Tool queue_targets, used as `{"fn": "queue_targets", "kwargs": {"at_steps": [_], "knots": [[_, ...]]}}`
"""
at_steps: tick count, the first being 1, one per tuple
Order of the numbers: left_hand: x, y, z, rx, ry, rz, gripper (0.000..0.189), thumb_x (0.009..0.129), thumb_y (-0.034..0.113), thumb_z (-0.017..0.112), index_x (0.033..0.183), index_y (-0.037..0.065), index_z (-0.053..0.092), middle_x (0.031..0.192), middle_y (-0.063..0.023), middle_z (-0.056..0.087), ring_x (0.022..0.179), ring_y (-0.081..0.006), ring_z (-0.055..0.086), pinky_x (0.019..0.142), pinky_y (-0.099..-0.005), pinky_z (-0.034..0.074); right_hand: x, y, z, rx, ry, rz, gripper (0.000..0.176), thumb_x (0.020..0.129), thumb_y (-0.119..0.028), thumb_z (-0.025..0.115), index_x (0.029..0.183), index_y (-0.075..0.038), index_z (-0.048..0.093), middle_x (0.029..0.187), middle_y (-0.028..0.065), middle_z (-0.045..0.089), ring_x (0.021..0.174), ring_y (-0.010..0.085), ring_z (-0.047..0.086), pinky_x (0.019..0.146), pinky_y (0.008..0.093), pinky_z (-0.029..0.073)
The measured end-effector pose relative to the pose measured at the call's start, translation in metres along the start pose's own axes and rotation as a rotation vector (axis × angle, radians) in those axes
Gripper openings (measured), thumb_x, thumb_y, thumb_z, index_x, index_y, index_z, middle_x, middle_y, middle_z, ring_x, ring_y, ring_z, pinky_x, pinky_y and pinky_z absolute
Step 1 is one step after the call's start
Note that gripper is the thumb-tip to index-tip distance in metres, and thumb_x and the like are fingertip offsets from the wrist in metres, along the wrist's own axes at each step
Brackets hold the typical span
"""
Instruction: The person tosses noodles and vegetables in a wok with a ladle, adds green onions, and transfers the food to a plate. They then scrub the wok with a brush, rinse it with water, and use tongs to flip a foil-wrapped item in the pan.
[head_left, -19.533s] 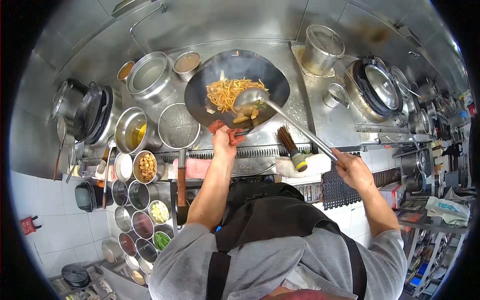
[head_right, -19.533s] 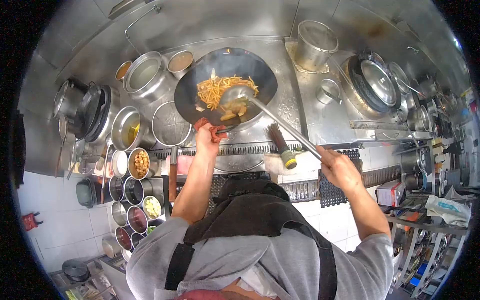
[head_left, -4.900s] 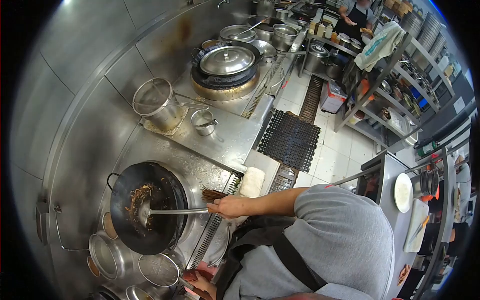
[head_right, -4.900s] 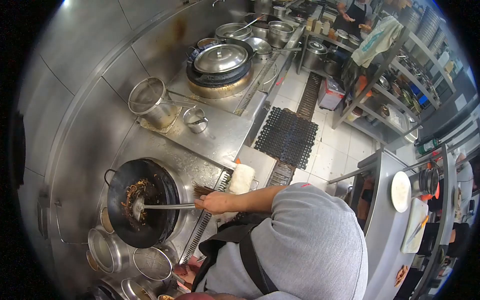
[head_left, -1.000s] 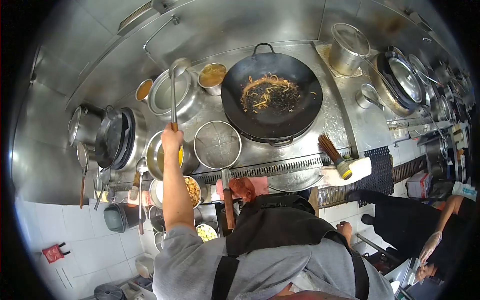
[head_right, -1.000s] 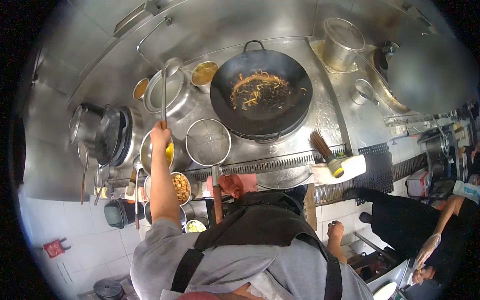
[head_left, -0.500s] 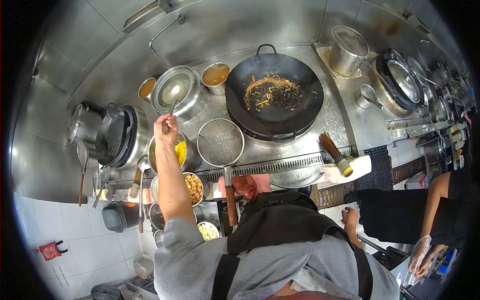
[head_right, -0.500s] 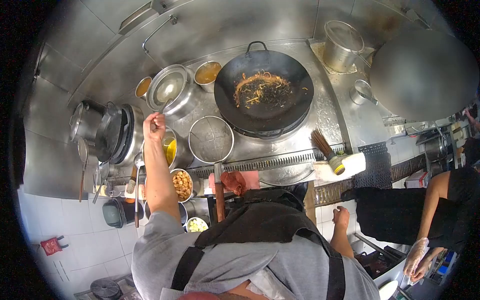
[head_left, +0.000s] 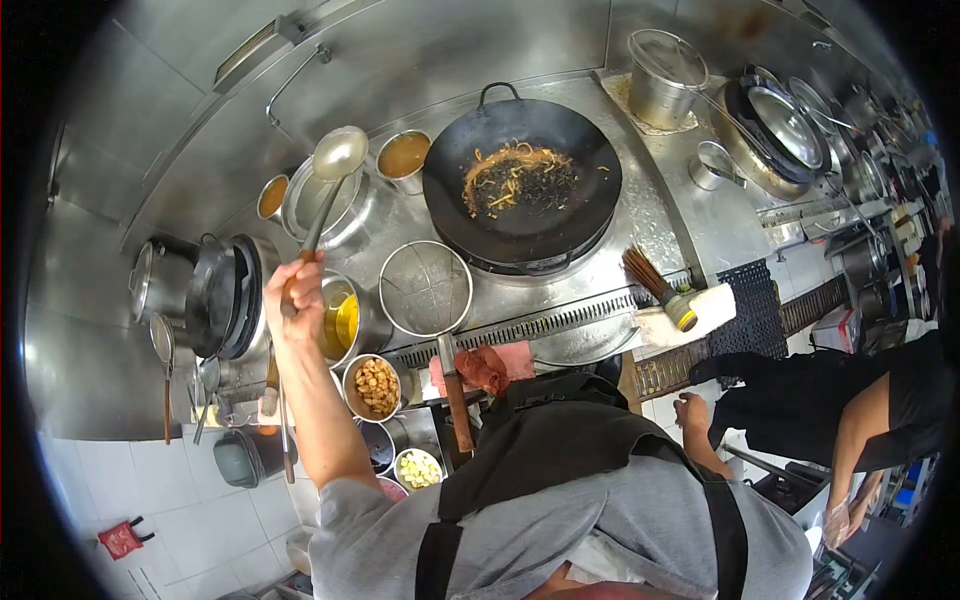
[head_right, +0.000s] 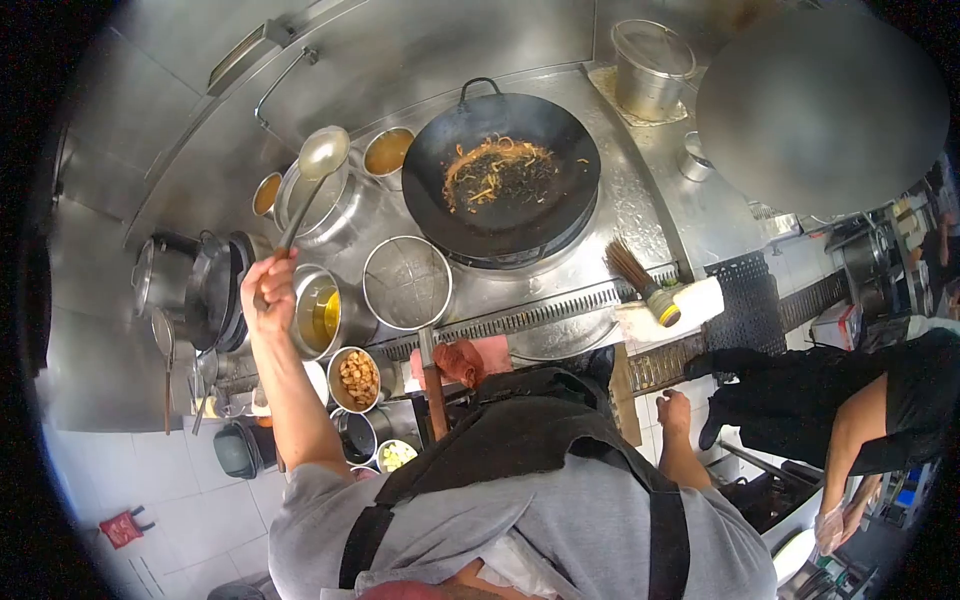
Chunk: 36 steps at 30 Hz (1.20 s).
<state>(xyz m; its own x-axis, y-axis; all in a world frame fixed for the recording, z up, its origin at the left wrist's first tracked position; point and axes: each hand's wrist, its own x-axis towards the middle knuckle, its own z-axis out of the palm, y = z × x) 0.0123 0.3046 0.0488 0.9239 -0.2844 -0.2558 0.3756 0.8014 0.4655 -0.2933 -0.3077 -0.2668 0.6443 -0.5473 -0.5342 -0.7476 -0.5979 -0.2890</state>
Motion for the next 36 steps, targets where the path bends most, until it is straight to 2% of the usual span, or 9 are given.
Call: {"fn": "queue_targets", "kwargs": {"at_steps": [8,12,14,19,21,23,26,31,36], "knots": [[-0.037,-0.043,0.025,-0.049,-0.024,-0.136,0.040,0.086,0.006,0.045,0.116,-0.018,0.037,0.076,-0.0098,0.046,0.047,-0.0126,0.046,0.035,-0.0221,0.040,0.025,0.007,0.023,0.089,-0.007,-0.003,0.029,0.078,-0.026,0.063,0.099,-0.006,0.068,0.081,0.0202,0.066,0.075,0.0331,0.066,0.076,0.0410,0.051],[-0.032,-0.059,0.027,0.348,0.138,-0.178,0.038,0.077,0.004,0.051,0.112,-0.010,0.047,0.065,-0.0085,0.048,0.035,-0.0137,0.042,0.028,-0.0230,0.034,0.036,0.020,0.030,0.105,0.000,0.009,0.027,0.077,-0.022,0.062,0.098,-0.006,0.068,0.088,0.0206,0.066,0.084,0.0348,0.064,0.081,0.0416,0.050],[-0.027,-0.064,0.029,0.589,0.167,-0.125,0.038,0.074,0.004,0.054,0.110,-0.009,0.048,0.065,-0.0090,0.051,0.034,-0.0146,0.044,0.028,-0.0238,0.034,0.037,0.031,0.036,0.021,0.080,-0.190,0.035,0.076,-0.013,0.056,0.107,0.001,0.064,0.063,0.0190,0.064,0.046,0.0220,0.062,0.049,0.0335,0.052],[-0.002,-0.064,0.019,1.027,0.367,0.088,0.042,0.067,0.001,0.057,0.107,-0.007,0.049,0.064,-0.0098,0.054,0.035,-0.0159,0.046,0.030,-0.0252,0.034,0.031,0.044,0.044,-0.010,0.028,-0.093,0.035,0.076,-0.014,0.057,0.108,0.001,0.064,0.060,0.0184,0.063,0.046,0.0242,0.062,0.050,0.0347,0.052],[0.012,-0.056,0.019,1.199,0.513,0.181,0.044,0.063,-0.001,0.058,0.106,-0.007,0.050,0.061,-0.0092,0.054,0.036,-0.0162,0.047,0.032,-0.0266,0.034,0.021,0.032,0.034,0.090,0.001,0.061,0.031,0.073,-0.019,0.063,0.100,-0.003,0.068,0.090,0.0246,0.065,0.091,0.0362,0.063,0.086,0.0413,0.048],[0.040,-0.040,-0.006,1.263,0.593,0.252,0.043,0.062,-0.002,0.058,0.105,-0.007,0.051,0.058,-0.0080,0.053,0.037,-0.0159,0.047,0.032,-0.0271,0.033,0.025,0.043,0.042,0.106,-0.001,0.051,0.028,0.073,-0.019,0.062,0.095,-0.004,0.069,0.089,0.0239,0.065,0.088,0.0369,0.063,0.083,0.0423,0.049],[0.092,-0.004,-0.073,1.756,0.799,0.328,0.020,0.062,0.007,0.061,0.077,-0.006,0.062,0.060,-0.0149,0.061,0.048,-0.0225,0.059,0.046,-0.0355,0.046,-0.003,0.015,0.007,0.148,-0.094,0.141,0.024,0.073,-0.019,0.061,0.090,-0.003,0.069,0.087,0.0218,0.066,0.086,0.0358,0.064,0.079,0.0425,0.050],[0.094,-0.004,-0.052,2.005,0.972,0.276,0.017,0.062,0.011,0.061,0.067,-0.006,0.063,0.057,-0.0162,0.061,0.054,-0.0234,0.063,0.052,-0.0356,0.049,-0.005,0.054,0.034,0.100,0.087,0.043,0.022,0.072,-0.016,0.061,0.087,-0.002,0.068,0.084,0.0204,0.066,0.083,0.0356,0.064,0.077,0.0417,0.051],[0.132,0.020,-0.122,1.557,0.927,0.059,0.011,0.065,0.009,0.058,0.060,-0.001,0.060,0.050,-0.0096,0.056,0.045,-0.0223,0.055,0.042,-0.0337,0.042,-0.019,0.040,0.014,0.010,0.057,0.003,0.023,0.070,-0.012,0.060,0.089,-0.001,0.068,0.087,0.0222,0.065,0.082,0.0356,0.065,0.076,0.0415,0.052]]}}
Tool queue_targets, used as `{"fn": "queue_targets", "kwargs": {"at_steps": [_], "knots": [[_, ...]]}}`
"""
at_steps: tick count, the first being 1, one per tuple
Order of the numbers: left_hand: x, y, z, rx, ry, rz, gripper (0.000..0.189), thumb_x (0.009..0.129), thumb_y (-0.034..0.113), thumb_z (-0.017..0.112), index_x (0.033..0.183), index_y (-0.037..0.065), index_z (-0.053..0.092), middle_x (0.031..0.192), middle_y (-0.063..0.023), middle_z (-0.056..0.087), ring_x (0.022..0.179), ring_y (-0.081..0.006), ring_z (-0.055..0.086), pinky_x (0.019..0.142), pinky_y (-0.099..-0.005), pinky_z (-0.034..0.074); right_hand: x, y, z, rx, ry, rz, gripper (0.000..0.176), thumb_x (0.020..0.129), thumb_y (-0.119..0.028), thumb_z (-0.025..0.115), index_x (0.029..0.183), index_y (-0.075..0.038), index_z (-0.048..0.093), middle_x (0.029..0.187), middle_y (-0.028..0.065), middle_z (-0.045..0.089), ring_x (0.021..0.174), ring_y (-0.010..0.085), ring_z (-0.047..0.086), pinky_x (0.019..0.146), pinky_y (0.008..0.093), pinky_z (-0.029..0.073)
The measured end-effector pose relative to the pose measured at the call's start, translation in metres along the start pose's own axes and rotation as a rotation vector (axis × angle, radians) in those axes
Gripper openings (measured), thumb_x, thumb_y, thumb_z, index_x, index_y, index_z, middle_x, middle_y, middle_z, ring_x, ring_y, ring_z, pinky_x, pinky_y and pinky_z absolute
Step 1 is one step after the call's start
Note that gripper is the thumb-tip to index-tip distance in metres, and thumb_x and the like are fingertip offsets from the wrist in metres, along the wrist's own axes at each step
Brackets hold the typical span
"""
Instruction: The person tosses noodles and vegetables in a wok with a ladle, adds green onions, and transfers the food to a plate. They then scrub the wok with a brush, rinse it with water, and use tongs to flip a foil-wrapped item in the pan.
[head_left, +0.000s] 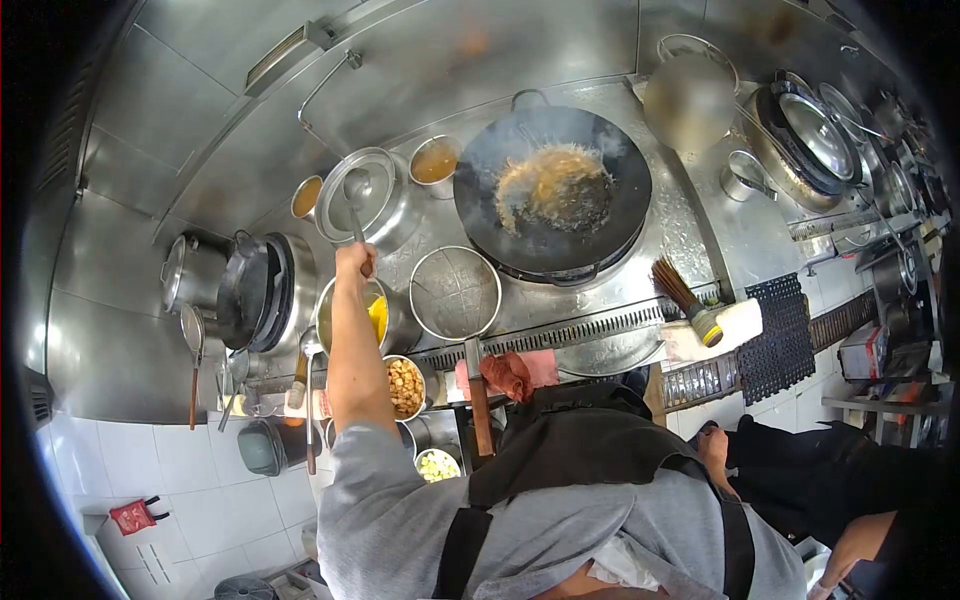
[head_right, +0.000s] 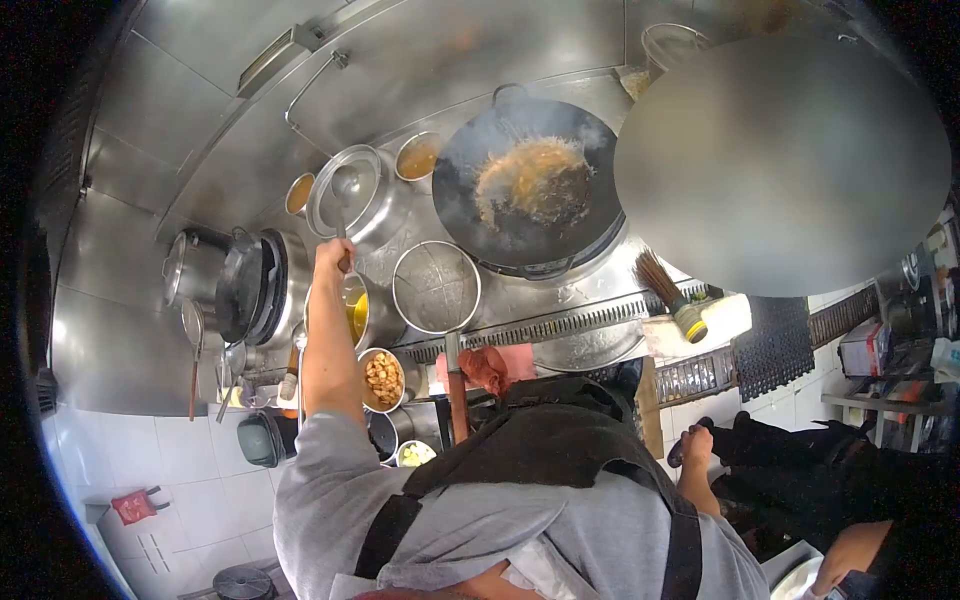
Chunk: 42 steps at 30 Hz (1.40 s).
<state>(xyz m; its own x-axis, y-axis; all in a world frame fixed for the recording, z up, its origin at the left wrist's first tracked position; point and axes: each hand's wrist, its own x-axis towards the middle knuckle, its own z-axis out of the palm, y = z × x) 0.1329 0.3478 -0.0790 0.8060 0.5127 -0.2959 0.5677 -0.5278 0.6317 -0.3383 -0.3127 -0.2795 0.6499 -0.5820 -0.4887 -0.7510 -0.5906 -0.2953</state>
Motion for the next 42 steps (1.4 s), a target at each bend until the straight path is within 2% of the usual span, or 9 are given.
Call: {"fn": "queue_targets", "kwargs": {"at_steps": [3,9,10,14,27,33,36,37,42], "knots": [[0.000,0.008,0.009,-1.020,-0.191,-0.136,0.006,0.068,0.001,0.054,0.064,0.006,0.053,0.052,-0.0047,0.048,0.041,-0.0158,0.041,0.036,-0.0270,0.029,0.028,0.021,0.016,0.106,-0.067,0.152,0.025,0.070,-0.013,0.061,0.091,-0.001,0.068,0.088,0.0220,0.065,0.084,0.0361,0.064,0.079,0.0416,0.051],[-0.024,0.002,-0.029,-1.470,-0.530,0.047,0.024,0.078,0.004,0.054,0.061,0.014,0.040,0.054,0.0057,0.035,0.041,-0.0043,0.031,0.038,-0.0164,0.027,0.004,-0.012,-0.018,-0.158,0.028,0.002,0.020,0.073,-0.016,0.061,0.086,-0.003,0.067,0.090,0.0218,0.064,0.090,0.0372,0.062,0.083,0.0433,0.049],[-0.081,0.048,-0.020,-1.247,0.043,0.012,0.027,0.080,0.005,0.053,0.061,0.016,0.037,0.053,0.0060,0.032,0.040,-0.0040,0.030,0.037,-0.0173,0.027,0.009,-0.014,-0.017,-0.180,-0.080,0.144,0.020,0.075,-0.016,0.059,0.090,-0.004,0.067,0.094,0.0209,0.064,0.093,0.0368,0.061,0.085,0.0436,0.048],[-0.029,0.002,-0.047,-1.551,-0.511,0.027,0.019,0.083,0.005,0.057,0.092,-0.011,0.056,0.057,0.0049,0.038,0.043,-0.0032,0.031,0.036,-0.0162,0.027,0.010,-0.014,-0.016,-0.132,-0.057,0.127,0.029,0.077,-0.022,0.058,0.100,-0.007,0.067,0.102,0.0201,0.064,0.098,0.0353,0.061,0.088,0.0427,0.048],[-0.155,0.097,-0.042,-1.415,-0.970,0.047,0.038,0.085,0.006,0.048,0.113,-0.018,0.041,0.064,0.0019,0.038,0.041,-0.0036,0.034,0.033,-0.0178,0.027,0.036,-0.009,-0.024,-0.046,-0.026,0.003,0.032,0.074,-0.020,0.063,0.101,-0.003,0.067,0.095,0.0232,0.064,0.093,0.0373,0.062,0.086,0.0422,0.048],[-0.183,0.125,0.025,-1.470,-1.075,-0.123,0.039,0.082,0.008,0.047,0.108,-0.020,0.042,0.070,-0.0059,0.045,0.043,-0.0096,0.042,0.034,-0.0207,0.035,0.078,0.005,-0.025,-0.025,0.031,-0.080,0.027,0.077,-0.014,0.060,0.100,-0.002,0.067,0.067,0.0166,0.066,0.057,0.0277,0.065,0.066,0.0373,0.054],[-0.196,0.138,0.060,-1.419,-1.084,-0.203,0.036,0.080,0.007,0.050,0.105,-0.017,0.045,0.069,-0.0067,0.047,0.042,-0.0099,0.041,0.033,-0.0204,0.035,0.097,-0.009,-0.042,0.091,0.099,-0.078,0.026,0.078,-0.014,0.060,0.099,-0.001,0.067,0.068,0.0173,0.066,0.056,0.0289,0.065,0.065,0.0382,0.053],[-0.200,0.140,0.070,-1.420,-1.080,-0.200,0.036,0.080,0.007,0.050,0.105,-0.017,0.045,0.069,-0.0067,0.047,0.042,-0.0099,0.041,0.033,-0.0204,0.035,0.093,-0.027,-0.066,0.154,0.002,-0.030,0.028,0.077,-0.016,0.059,0.100,-0.002,0.067,0.087,0.0242,0.065,0.087,0.0368,0.063,0.083,0.0420,0.049],[-0.242,0.156,0.105,-0.670,-0.608,0.054,0.037,0.071,0.008,0.058,0.102,-0.010,0.050,0.064,-0.0087,0.053,0.039,-0.0137,0.044,0.033,-0.0239,0.036,0.091,-0.101,-0.124,0.315,0.246,-0.430,0.027,0.077,-0.010,0.062,0.103,-0.002,0.065,0.089,0.0184,0.065,0.080,0.0349,0.062,0.076,0.0408,0.049]]}}
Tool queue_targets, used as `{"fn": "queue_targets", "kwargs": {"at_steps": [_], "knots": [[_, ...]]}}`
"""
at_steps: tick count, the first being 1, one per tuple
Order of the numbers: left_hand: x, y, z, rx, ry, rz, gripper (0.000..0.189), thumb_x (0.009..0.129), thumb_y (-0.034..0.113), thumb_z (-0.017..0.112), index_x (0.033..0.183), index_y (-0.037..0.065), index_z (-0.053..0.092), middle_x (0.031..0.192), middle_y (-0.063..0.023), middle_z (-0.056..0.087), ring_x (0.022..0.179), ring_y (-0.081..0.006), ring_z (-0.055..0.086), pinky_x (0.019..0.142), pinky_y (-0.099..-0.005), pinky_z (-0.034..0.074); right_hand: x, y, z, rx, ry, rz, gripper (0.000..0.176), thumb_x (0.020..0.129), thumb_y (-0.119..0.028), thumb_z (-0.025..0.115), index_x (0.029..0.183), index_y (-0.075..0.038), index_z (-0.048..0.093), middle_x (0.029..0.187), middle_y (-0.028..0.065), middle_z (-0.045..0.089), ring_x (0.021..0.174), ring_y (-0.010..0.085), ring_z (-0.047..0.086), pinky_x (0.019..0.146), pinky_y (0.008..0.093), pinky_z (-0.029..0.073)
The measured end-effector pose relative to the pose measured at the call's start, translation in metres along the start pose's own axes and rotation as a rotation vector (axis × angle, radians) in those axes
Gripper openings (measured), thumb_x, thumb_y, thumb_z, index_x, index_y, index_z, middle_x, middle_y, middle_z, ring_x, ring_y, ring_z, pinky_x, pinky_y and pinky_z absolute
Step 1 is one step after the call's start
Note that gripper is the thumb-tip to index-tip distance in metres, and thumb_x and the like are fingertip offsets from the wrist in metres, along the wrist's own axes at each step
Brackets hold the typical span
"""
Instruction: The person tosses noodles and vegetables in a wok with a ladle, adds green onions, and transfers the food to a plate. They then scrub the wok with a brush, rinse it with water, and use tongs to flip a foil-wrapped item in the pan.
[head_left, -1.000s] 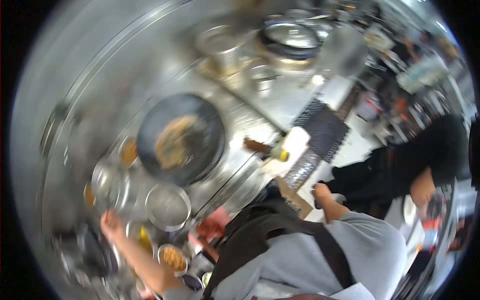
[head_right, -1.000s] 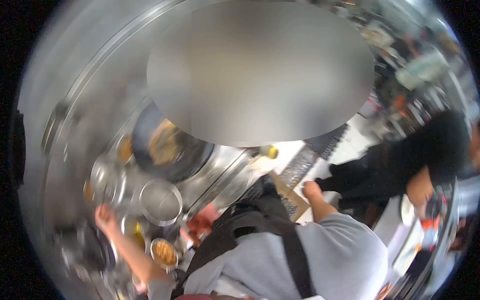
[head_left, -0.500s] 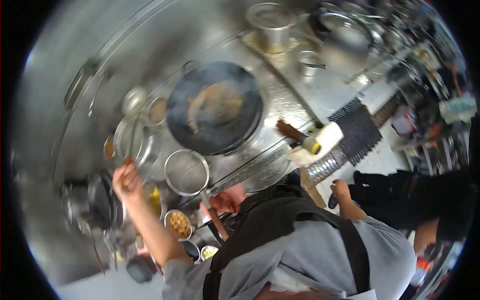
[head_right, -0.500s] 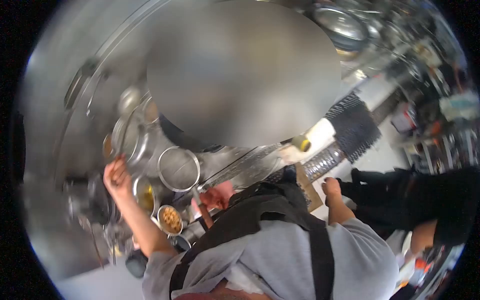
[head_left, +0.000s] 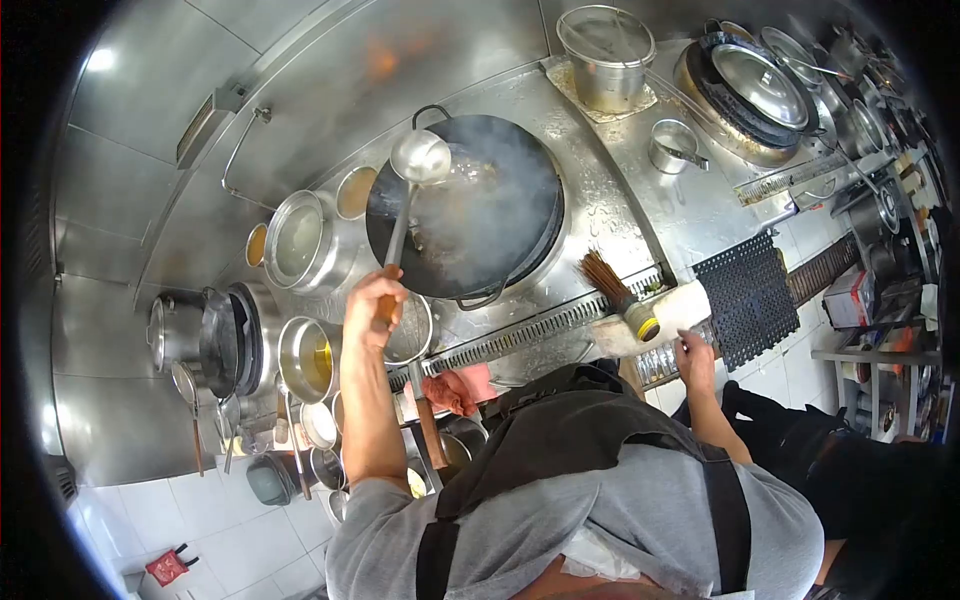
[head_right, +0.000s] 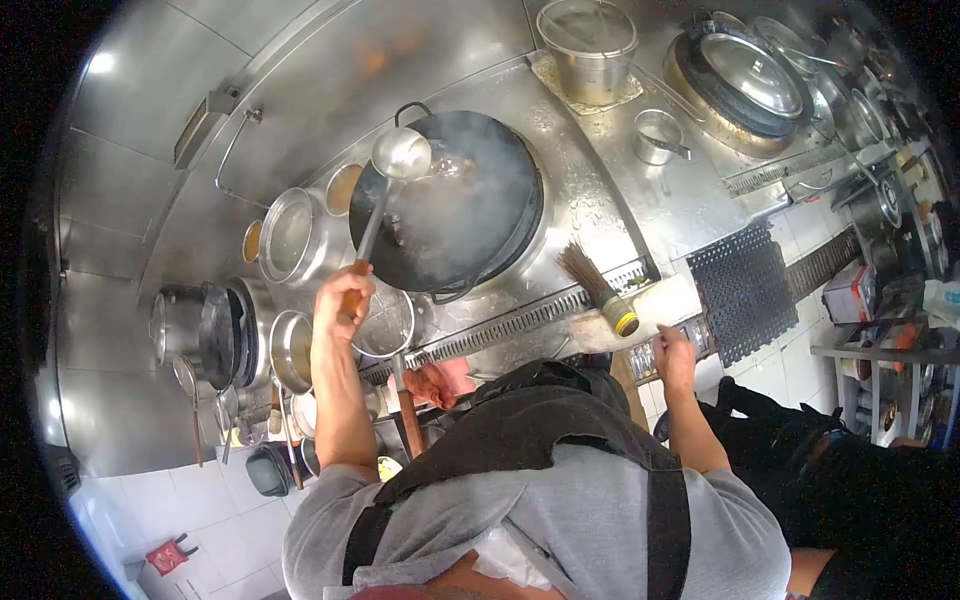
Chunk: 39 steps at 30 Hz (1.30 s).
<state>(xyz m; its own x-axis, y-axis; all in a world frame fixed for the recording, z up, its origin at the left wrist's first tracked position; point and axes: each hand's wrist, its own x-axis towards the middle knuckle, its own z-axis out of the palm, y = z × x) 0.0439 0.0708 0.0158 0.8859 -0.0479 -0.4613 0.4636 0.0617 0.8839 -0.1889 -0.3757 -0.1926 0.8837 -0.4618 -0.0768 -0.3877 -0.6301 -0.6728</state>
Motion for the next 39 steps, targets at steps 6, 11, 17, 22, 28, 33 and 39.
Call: {"fn": "queue_targets", "kwargs": {"at_steps": [6,11,17,22,28,33,39], "knots": [[-0.017,-0.052,0.019,1.161,0.387,0.364,0.049,0.064,0.013,0.063,0.109,-0.004,0.055,0.076,-0.0236,0.063,0.068,-0.0328,0.065,0.064,-0.0391,0.051,0.058,-0.051,0.028,-0.123,-0.153,-0.368,0.048,0.073,-0.018,0.069,0.117,-0.003,0.056,0.102,0.0174,0.057,0.098,0.0332,0.056,0.083,0.0400,0.047],[-0.037,-0.076,0.025,0.986,0.254,0.068,0.033,0.070,0.011,0.059,0.100,-0.004,0.056,0.073,-0.0176,0.061,0.061,-0.0279,0.061,0.055,-0.0359,0.049,0.085,-0.036,0.071,-0.351,-0.507,-0.253,0.072,0.069,-0.021,0.071,0.131,-0.003,0.040,0.104,0.0246,0.057,0.097,0.0392,0.057,0.083,0.0428,0.049],[-0.070,-0.052,0.020,0.161,-0.154,-0.311,0.029,0.074,0.009,0.056,0.099,-0.005,0.055,0.066,-0.0108,0.057,0.053,-0.0186,0.057,0.046,-0.0300,0.046,0.128,-0.052,0.052,0.715,-0.432,0.339,0.074,0.066,-0.010,0.068,0.129,0.013,0.040,0.103,0.0191,0.061,0.085,0.0213,0.061,0.076,0.0302,0.049],[-0.067,-0.029,0.015,1.102,-0.004,0.016,0.023,0.077,0.008,0.052,0.096,-0.002,0.056,0.075,-0.0203,0.063,0.065,-0.0320,0.063,0.060,-0.0409,0.052,0.155,-0.185,0.024,0.922,-0.382,0.023,0.069,0.073,-0.013,0.071,0.135,-0.002,0.043,0.099,0.0123,0.062,0.070,0.0172,0.062,0.056,0.0280,0.051],[-0.052,0.034,0.009,1.613,0.067,0.185,0.023,0.074,0.010,0.056,0.096,0.005,0.062,0.080,-0.0235,0.063,0.082,-0.0409,0.061,0.075,-0.0478,0.050,0.258,-0.295,0.096,-0.545,-0.607,-0.726,0.051,0.072,-0.036,0.068,0.119,-0.019,0.060,0.095,0.0152,0.066,0.093,0.0295,0.062,0.082,0.0395,0.050],[-0.047,0.039,-0.018,1.676,-0.004,0.169,0.025,0.075,0.009,0.055,0.098,0.005,0.063,0.081,-0.0228,0.063,0.081,-0.0392,0.062,0.074,-0.0473,0.050,0.231,-0.361,0.099,-0.591,-0.289,-0.777,0.035,0.072,-0.019,0.062,0.106,-0.011,0.066,0.091,0.0168,0.067,0.090,0.0332,0.063,0.084,0.0410,0.050],[-0.049,0.007,-0.077,1.455,-0.076,0.349,0.026,0.077,0.013,0.061,0.101,0.002,0.063,0.075,-0.0184,0.064,0.072,-0.0326,0.064,0.062,-0.0421,0.051,0.251,-0.353,0.110,-0.770,-0.394,-0.715,0.043,0.075,-0.019,0.058,0.118,-0.020,0.060,0.099,0.0161,0.066,0.096,0.0327,0.062,0.086,0.0430,0.049]]}}
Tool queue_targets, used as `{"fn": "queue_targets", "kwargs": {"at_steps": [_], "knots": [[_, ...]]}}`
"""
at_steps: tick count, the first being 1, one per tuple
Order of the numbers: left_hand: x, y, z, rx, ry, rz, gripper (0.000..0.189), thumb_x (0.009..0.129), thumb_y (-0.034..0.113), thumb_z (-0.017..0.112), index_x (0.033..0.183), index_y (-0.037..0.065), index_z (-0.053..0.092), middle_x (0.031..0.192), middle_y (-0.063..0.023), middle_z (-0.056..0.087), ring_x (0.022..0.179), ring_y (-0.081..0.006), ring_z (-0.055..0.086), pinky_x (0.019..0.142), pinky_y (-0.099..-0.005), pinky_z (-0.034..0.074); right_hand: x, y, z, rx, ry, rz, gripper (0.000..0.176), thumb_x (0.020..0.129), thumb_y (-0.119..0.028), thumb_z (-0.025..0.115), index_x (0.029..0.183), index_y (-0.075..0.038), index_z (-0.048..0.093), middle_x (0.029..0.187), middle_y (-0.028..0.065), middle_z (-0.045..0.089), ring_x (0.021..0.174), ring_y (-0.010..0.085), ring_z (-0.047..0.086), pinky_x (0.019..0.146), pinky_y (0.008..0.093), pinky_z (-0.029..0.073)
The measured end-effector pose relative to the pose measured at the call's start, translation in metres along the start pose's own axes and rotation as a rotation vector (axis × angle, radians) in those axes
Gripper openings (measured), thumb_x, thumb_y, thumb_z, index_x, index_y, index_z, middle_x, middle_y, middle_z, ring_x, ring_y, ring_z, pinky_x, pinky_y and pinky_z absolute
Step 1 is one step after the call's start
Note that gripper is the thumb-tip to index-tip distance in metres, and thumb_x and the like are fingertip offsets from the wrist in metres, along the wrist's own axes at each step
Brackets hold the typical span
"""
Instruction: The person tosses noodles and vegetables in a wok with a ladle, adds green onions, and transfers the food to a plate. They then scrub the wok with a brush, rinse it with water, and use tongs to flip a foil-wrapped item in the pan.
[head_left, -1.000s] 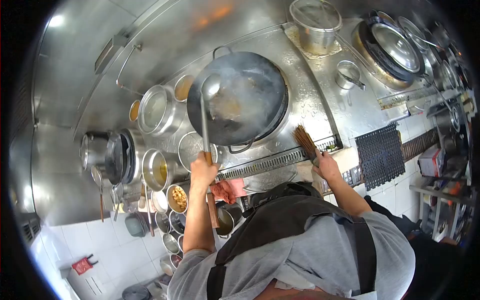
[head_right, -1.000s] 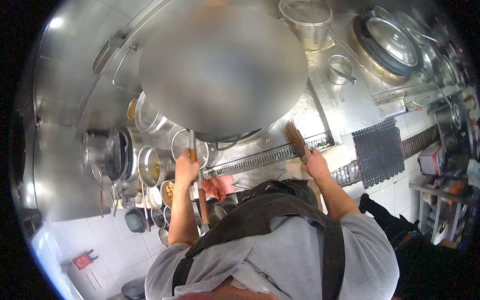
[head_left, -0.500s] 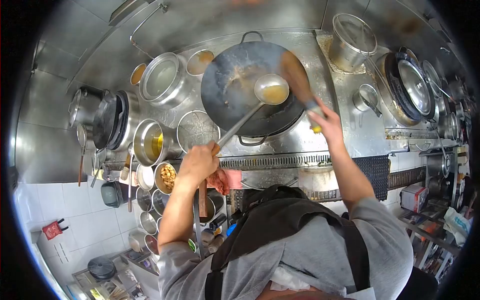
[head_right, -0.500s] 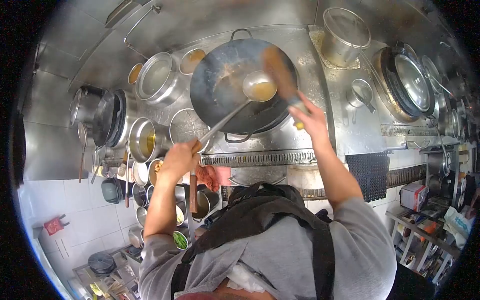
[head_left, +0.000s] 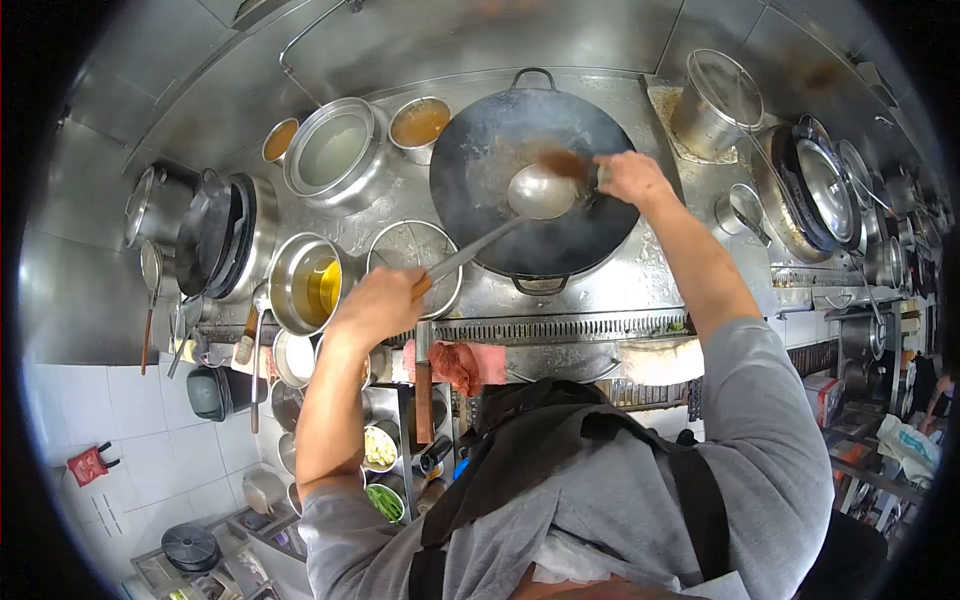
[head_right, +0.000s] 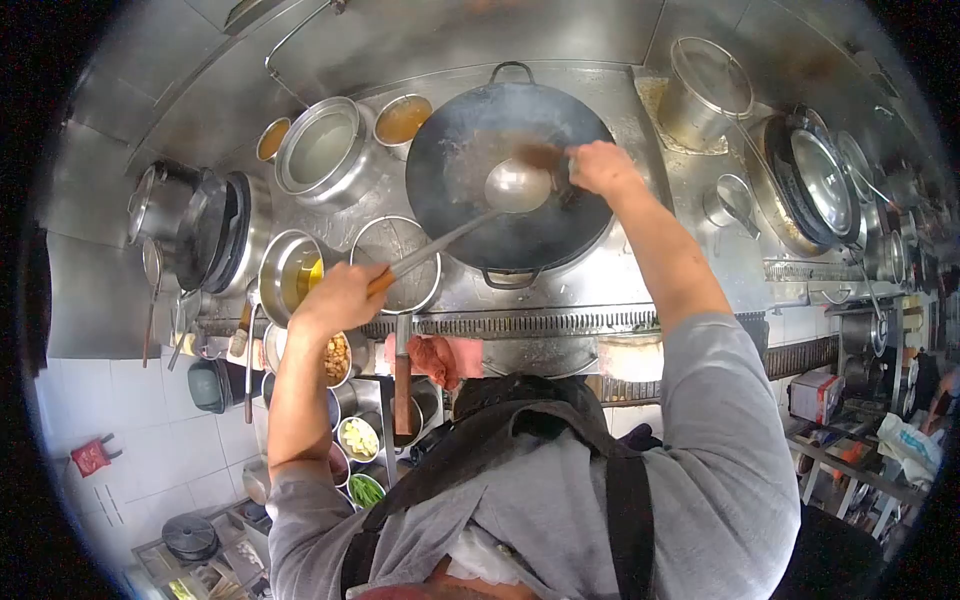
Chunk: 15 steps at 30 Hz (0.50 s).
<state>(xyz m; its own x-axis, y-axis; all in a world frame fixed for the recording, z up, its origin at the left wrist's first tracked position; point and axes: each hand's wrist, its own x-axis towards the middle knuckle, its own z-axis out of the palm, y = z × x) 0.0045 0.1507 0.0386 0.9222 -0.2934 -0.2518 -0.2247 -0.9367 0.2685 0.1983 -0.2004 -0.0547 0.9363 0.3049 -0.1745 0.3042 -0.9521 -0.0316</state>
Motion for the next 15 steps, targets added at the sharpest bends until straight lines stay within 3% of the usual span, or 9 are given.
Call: {"fn": "queue_targets", "kwargs": {"at_steps": [1,3,5,8,11,12,13,14,15], "knots": [[-0.009,-0.012,0.006,0.001,0.000,0.009,0.026,0.077,0.013,0.061,0.101,0.002,0.063,0.075,-0.0184,0.064,0.072,-0.0326,0.064,0.062,-0.0421,0.051,0.001,0.001,-0.007,-0.005,0.041,0.103,0.047,0.075,-0.021,0.059,0.121,-0.021,0.058,0.101,0.0158,0.065,0.096,0.0326,0.062,0.086,0.0434,0.049],[-0.031,-0.031,0.018,-0.580,-0.296,-0.292,0.026,0.084,0.013,0.054,0.107,0.002,0.061,0.065,-0.0107,0.060,0.052,-0.0169,0.058,0.045,-0.0308,0.047,-0.008,0.016,-0.007,0.142,0.174,0.137,0.049,0.074,-0.023,0.061,0.123,-0.021,0.056,0.101,0.0155,0.065,0.096,0.0327,0.062,0.085,0.0437,0.049],[-0.058,-0.060,0.078,-1.323,-0.228,-0.436,0.033,0.087,0.018,0.054,0.112,-0.003,0.056,0.058,-0.0055,0.051,0.041,-0.0074,0.042,0.034,-0.0199,0.033,-0.024,0.018,0.001,0.286,0.302,0.169,0.053,0.074,-0.026,0.063,0.125,-0.021,0.054,0.100,0.0152,0.065,0.095,0.0329,0.062,0.085,0.0441,0.049],[-0.079,-0.071,0.113,-1.988,-0.440,-0.400,0.044,0.089,0.025,0.052,0.116,-0.009,0.052,0.058,-0.0085,0.049,0.037,-0.0098,0.039,0.028,-0.0210,0.025,-0.052,0.002,0.032,0.104,-0.006,-0.131,0.056,0.073,-0.029,0.066,0.127,-0.020,0.053,0.092,0.0154,0.067,0.092,0.0344,0.062,0.082,0.0432,0.050],[-0.089,-0.068,0.114,-1.720,-0.327,-0.513,0.031,0.089,0.026,0.053,0.102,-0.002,0.054,0.058,-0.0075,0.048,0.035,-0.0119,0.042,0.030,-0.0220,0.032,-0.058,0.015,0.022,0.135,-0.052,-0.052,0.053,0.073,-0.028,0.067,0.124,-0.019,0.056,0.094,0.0149,0.067,0.092,0.0335,0.062,0.084,0.0417,0.049],[-0.086,-0.066,0.115,-1.723,-0.328,-0.508,0.031,0.089,0.026,0.053,0.102,-0.002,0.054,0.058,-0.0075,0.048,0.035,-0.0119,0.042,0.030,-0.0220,0.032,-0.063,0.018,0.016,0.275,0.076,-0.021,0.057,0.071,-0.027,0.070,0.125,-0.017,0.056,0.091,0.0199,0.066,0.091,0.0349,0.062,0.086,0.0391,0.048],[-0.082,-0.065,0.115,-1.367,-0.301,-0.451,0.030,0.088,0.025,0.055,0.100,-0.002,0.054,0.061,-0.0076,0.051,0.041,-0.0129,0.046,0.036,-0.0239,0.036,-0.066,0.015,0.012,0.269,0.079,-0.022,0.057,0.071,-0.027,0.070,0.125,-0.017,0.056,0.091,0.0199,0.066,0.091,0.0349,0.062,0.086,0.0391,0.048],[-0.080,-0.063,0.114,-1.011,-0.267,-0.390,0.028,0.088,0.024,0.058,0.098,-0.002,0.055,0.063,-0.0078,0.054,0.046,-0.0138,0.050,0.042,-0.0258,0.040,-0.071,0.007,0.005,0.530,0.108,0.132,0.057,0.071,-0.026,0.070,0.126,-0.017,0.055,0.091,0.0193,0.066,0.090,0.0348,0.062,0.086,0.0389,0.048],[-0.077,-0.064,0.120,-1.009,-0.261,-0.384,0.028,0.088,0.024,0.058,0.098,-0.002,0.055,0.063,-0.0078,0.054,0.046,-0.0138,0.050,0.042,-0.0258,0.040,-0.073,0.003,0.000,0.793,0.139,0.285,0.057,0.072,-0.026,0.070,0.126,-0.018,0.055,0.091,0.0187,0.066,0.089,0.0348,0.063,0.086,0.0387,0.048]]}}
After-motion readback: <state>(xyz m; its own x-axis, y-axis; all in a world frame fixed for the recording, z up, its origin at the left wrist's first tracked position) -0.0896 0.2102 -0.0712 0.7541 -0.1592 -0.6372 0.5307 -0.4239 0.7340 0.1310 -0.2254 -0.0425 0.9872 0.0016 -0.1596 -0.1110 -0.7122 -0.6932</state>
